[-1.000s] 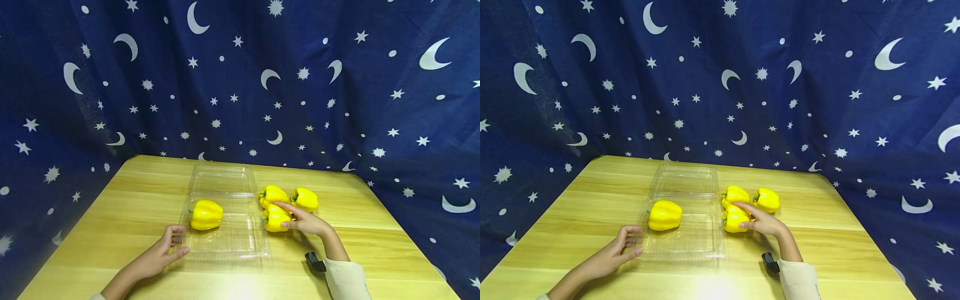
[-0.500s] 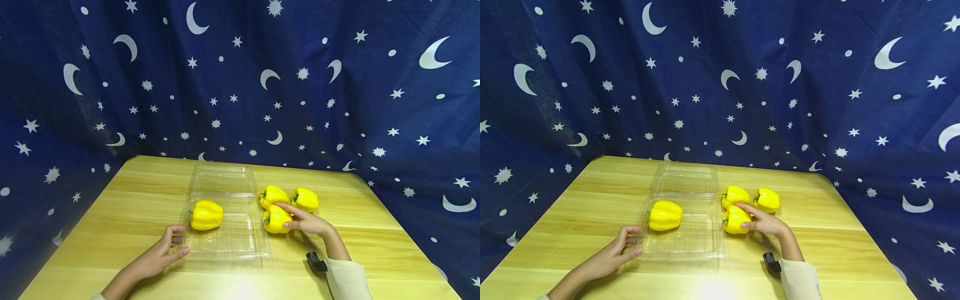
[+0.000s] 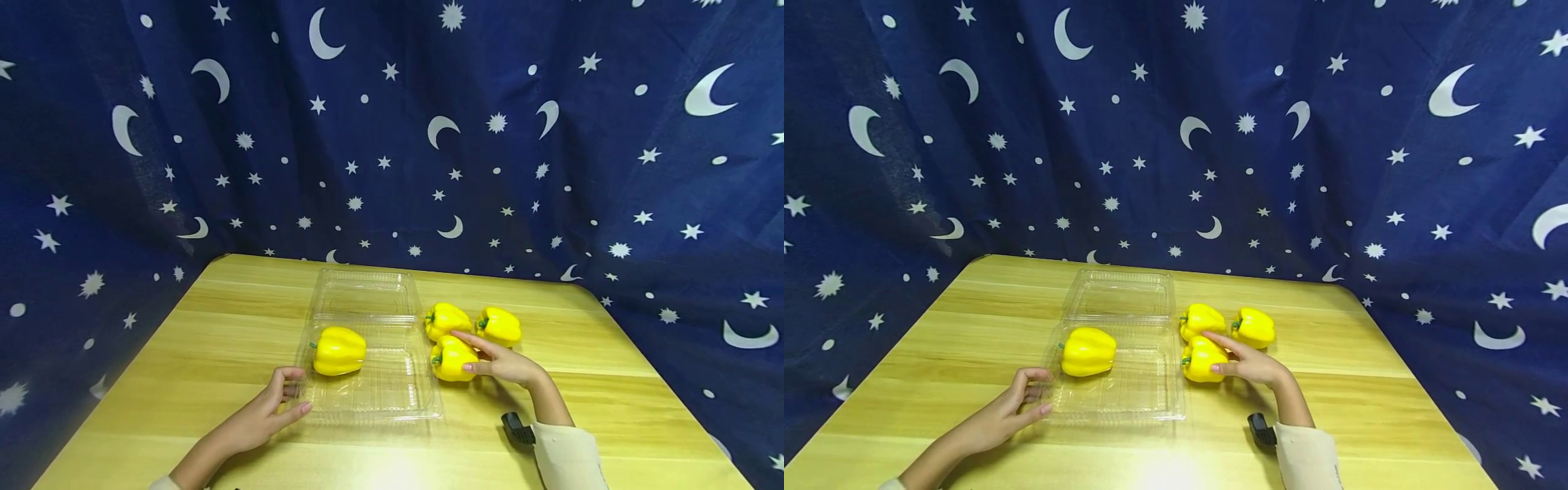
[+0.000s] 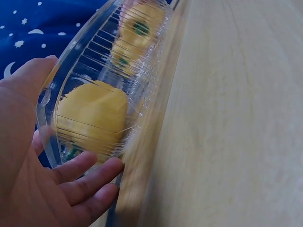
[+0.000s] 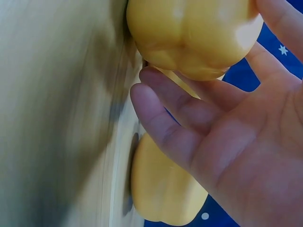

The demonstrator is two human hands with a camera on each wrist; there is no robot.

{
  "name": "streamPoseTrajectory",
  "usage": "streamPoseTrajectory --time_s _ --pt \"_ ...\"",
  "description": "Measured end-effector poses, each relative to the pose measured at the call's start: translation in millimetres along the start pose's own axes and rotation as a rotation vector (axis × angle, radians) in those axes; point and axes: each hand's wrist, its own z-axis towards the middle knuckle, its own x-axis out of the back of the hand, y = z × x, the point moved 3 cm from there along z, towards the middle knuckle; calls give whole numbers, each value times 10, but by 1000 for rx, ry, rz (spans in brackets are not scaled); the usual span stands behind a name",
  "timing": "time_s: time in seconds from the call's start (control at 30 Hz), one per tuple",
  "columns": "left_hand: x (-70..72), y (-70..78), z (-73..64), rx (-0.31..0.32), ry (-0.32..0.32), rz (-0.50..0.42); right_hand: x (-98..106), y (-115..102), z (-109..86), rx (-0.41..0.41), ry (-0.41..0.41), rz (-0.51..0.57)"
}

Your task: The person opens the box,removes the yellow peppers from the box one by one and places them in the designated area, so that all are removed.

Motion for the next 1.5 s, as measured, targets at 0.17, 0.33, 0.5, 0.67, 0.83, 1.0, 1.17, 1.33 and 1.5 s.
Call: streamPoseTrajectory --time_s 0.17,0.33,0.5,0.67,0.83,1.0,1.17,1.33,1.5 --pt "8 -1 -23 -6 17 15 5 -27 -4 16 13 -29" --pt "15 -5 -34 -28 12 29 54 -73 -40 39 16 -44" --pt "-4 -26 5 -26 -6 14 125 -189 -91 33 20 -17" --pt "-25 -34 27 -32 -18 10 197 -384 -9 6 59 -27" --pt "-6 -23 13 -36 4 14 211 -711 246 20 50 -77" --pt "6 -30 1 -34 9 15 42 -1124 542 36 -25 -168" --pt "16 -35 11 -32 4 -11 -241 -1417 842 102 -124 -324" --pt "18 -41 10 -39 2 -8 -475 -1532 1037 74 -200 -418" --pt "6 -33 10 -35 -14 -7 -649 -1531 1136 16 -259 -431"
